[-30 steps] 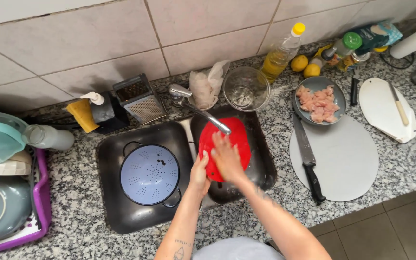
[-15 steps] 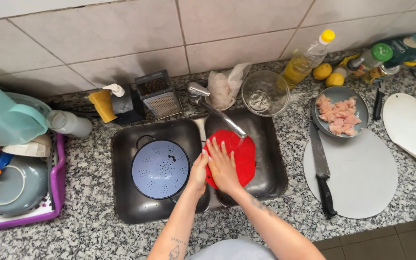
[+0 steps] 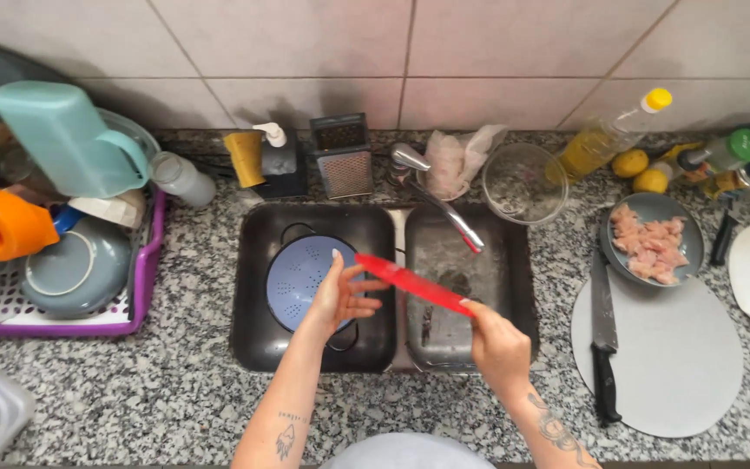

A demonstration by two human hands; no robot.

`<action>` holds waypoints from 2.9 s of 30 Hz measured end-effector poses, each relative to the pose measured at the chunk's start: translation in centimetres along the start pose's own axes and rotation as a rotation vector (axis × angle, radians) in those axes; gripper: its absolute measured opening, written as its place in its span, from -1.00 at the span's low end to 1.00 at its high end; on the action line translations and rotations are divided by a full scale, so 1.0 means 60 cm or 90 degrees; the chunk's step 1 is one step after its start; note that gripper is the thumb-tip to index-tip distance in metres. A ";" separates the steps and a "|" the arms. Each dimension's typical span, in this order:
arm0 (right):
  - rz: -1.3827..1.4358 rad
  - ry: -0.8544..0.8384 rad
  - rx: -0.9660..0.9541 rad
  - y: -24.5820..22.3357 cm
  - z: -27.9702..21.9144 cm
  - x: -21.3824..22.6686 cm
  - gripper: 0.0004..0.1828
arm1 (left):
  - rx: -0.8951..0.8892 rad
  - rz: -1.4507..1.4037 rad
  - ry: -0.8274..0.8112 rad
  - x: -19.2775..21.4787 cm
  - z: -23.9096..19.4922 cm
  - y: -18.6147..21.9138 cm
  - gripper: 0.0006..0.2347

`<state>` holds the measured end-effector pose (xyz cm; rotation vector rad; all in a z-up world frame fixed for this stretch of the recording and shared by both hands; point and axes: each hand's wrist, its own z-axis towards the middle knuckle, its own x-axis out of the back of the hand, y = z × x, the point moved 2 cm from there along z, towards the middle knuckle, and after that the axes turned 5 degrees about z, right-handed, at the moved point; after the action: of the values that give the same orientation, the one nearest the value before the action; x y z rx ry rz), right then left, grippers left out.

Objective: The person washes a red cutting board, a blue and orange plastic container, and a metal grater in the kitchen sink using a sponge and running water. The person also briefly uses a laptop and mouse at a nearby desk.

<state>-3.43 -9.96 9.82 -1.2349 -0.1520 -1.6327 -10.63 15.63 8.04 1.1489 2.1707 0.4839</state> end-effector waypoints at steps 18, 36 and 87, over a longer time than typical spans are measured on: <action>-0.211 0.004 0.112 -0.005 0.561 -0.146 -0.83 | -0.630 0.782 0.688 0.042 0.051 0.197 -0.40; 0.156 -0.169 0.129 -0.017 0.580 -0.218 -0.76 | -0.719 0.753 0.683 0.080 0.077 0.196 -0.37; -0.255 -0.479 -0.331 0.373 -0.092 -0.436 -0.57 | -0.694 0.520 0.370 -0.086 -0.119 0.088 -0.41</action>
<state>8.61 -6.85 -22.75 -2.3087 -0.4874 -1.4954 -10.09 14.02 18.19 1.2081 1.2486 2.2157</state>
